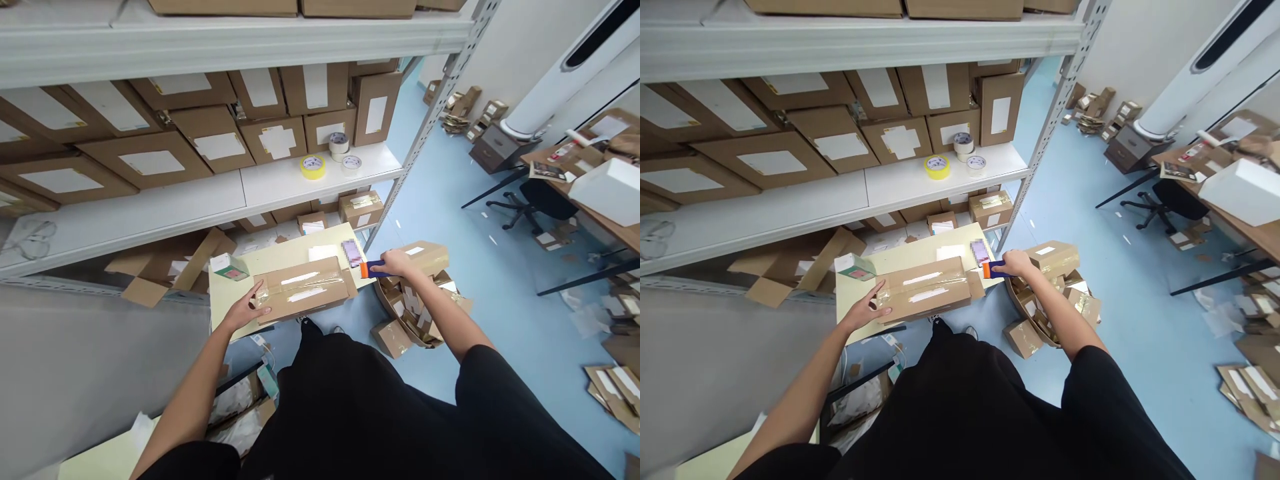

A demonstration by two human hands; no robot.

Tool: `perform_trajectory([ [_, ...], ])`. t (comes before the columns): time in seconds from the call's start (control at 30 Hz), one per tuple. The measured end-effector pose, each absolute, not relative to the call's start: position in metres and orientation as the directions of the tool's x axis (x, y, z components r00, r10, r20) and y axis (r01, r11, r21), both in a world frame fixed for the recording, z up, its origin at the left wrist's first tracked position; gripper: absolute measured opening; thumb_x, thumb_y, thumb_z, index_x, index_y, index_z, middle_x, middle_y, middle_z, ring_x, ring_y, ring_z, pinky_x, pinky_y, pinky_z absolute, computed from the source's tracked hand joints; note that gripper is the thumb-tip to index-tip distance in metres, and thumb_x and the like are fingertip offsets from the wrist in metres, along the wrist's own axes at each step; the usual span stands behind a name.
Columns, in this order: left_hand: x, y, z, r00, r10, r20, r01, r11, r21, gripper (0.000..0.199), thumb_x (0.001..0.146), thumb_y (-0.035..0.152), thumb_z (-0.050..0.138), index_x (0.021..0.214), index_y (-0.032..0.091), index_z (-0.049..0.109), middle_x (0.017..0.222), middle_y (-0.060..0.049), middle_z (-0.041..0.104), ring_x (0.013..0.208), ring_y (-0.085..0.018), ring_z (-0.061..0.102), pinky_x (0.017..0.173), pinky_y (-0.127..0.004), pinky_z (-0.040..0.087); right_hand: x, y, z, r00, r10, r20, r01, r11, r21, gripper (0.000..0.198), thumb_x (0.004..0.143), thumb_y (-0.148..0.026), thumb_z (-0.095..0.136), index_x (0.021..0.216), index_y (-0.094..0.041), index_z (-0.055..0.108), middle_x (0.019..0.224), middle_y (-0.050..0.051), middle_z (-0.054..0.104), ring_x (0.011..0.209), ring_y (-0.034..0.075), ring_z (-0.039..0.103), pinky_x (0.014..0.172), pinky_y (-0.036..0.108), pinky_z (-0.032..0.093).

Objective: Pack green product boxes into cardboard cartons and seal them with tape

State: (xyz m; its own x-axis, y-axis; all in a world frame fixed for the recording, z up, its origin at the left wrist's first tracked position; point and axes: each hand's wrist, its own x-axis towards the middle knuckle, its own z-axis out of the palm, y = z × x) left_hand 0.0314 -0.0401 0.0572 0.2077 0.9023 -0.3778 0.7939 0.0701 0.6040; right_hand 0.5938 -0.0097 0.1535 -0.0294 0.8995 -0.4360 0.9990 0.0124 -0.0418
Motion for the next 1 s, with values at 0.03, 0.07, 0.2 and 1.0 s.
perform_trajectory([
  [0.03,0.032,-0.040,0.057,0.211,0.900,-0.380,0.789,0.072,0.610,0.113,0.070,0.066,0.077,0.165,0.029,0.030,0.112,-0.002,0.068,0.074,-0.016,0.062,0.077,-0.028,0.052,0.591,-0.008,0.150,-0.031,0.898,-0.439,0.999,0.016,-0.037,0.062,0.086,-0.075,0.064,0.095,-0.016,0.080,0.104,0.020,0.078,0.101,0.032,0.073,0.081,0.033,0.050],
  [0.07,0.032,-0.040,0.058,0.214,0.900,-0.379,0.783,0.074,0.618,0.113,0.070,0.066,0.077,0.166,0.029,0.029,0.113,-0.002,0.068,0.074,-0.016,0.062,0.077,-0.028,0.052,0.588,-0.006,0.147,-0.032,0.897,-0.441,0.999,0.020,-0.032,0.063,0.086,-0.075,0.064,0.097,-0.015,0.080,0.106,0.021,0.078,0.103,0.033,0.073,0.083,0.034,0.051],
  [0.2,0.033,-0.039,0.060,0.218,0.899,-0.379,0.760,0.087,0.644,0.115,0.069,0.067,0.078,0.166,0.028,0.029,0.123,-0.006,0.067,0.079,-0.018,0.065,0.079,-0.029,0.054,0.559,-0.001,0.127,-0.003,0.901,-0.433,1.000,-0.009,-0.026,0.064,0.086,-0.070,0.068,0.108,-0.011,0.078,0.110,0.025,0.077,0.107,0.037,0.073,0.087,0.037,0.053],
  [1.0,0.060,-0.051,0.031,-0.034,0.950,-0.311,0.507,0.284,0.814,0.079,0.091,0.068,0.057,0.156,0.026,0.043,0.157,-0.013,0.052,0.140,-0.030,0.054,0.112,-0.042,0.048,0.467,-0.053,0.061,0.423,0.821,-0.384,0.558,-0.570,-0.604,0.065,0.086,-0.077,0.058,0.118,-0.019,0.061,0.112,0.014,0.077,0.104,0.031,0.075,0.076,0.032,0.053],
])
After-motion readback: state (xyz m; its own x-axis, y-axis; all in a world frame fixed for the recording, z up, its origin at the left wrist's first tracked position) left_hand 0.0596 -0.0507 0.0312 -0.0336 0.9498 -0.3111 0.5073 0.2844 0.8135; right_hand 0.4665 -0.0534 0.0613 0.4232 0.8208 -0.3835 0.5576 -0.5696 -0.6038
